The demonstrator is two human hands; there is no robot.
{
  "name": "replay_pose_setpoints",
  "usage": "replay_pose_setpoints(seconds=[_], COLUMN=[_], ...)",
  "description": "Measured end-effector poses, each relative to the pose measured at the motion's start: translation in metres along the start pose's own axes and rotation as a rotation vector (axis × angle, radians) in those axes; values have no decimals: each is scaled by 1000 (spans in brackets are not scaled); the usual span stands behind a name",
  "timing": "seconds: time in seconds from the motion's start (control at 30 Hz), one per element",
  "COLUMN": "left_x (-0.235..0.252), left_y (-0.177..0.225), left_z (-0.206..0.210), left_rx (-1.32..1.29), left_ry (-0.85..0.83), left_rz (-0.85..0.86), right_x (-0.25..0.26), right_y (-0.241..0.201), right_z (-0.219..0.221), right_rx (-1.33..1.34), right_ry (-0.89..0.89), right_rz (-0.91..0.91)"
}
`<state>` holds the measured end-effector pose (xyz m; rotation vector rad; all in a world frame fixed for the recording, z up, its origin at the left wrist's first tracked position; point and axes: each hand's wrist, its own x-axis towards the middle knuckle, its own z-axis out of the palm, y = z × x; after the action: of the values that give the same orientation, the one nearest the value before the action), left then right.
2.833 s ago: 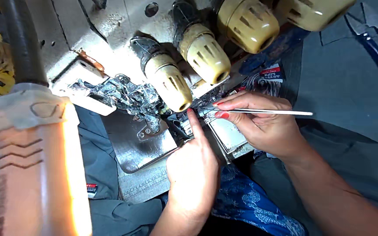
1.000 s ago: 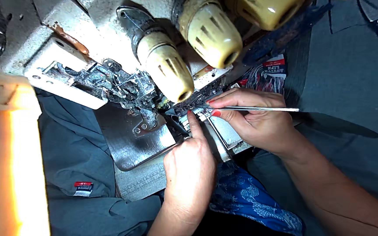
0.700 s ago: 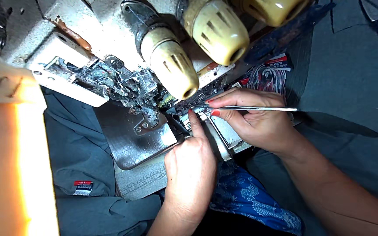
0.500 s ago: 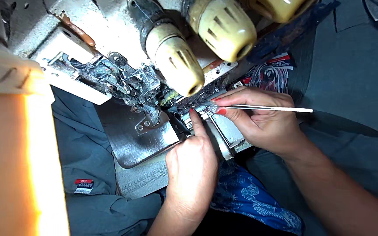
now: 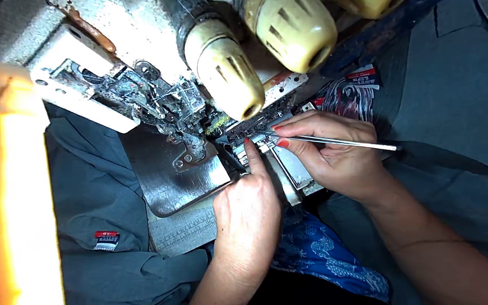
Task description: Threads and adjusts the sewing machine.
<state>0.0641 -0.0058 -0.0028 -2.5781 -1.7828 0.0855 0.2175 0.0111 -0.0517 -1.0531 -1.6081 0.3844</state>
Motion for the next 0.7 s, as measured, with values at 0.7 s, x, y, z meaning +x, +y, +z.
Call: replay_pose_setpoints(seconds=[0.7], left_x=[-1], left_y=[0], left_z=[1], left_rx=[-14], left_ry=[6], left_rz=[-2], right_x=[0], right_y=[1], right_z=[3], right_rx=[-25], right_ry=[-20], right_rz=[16])
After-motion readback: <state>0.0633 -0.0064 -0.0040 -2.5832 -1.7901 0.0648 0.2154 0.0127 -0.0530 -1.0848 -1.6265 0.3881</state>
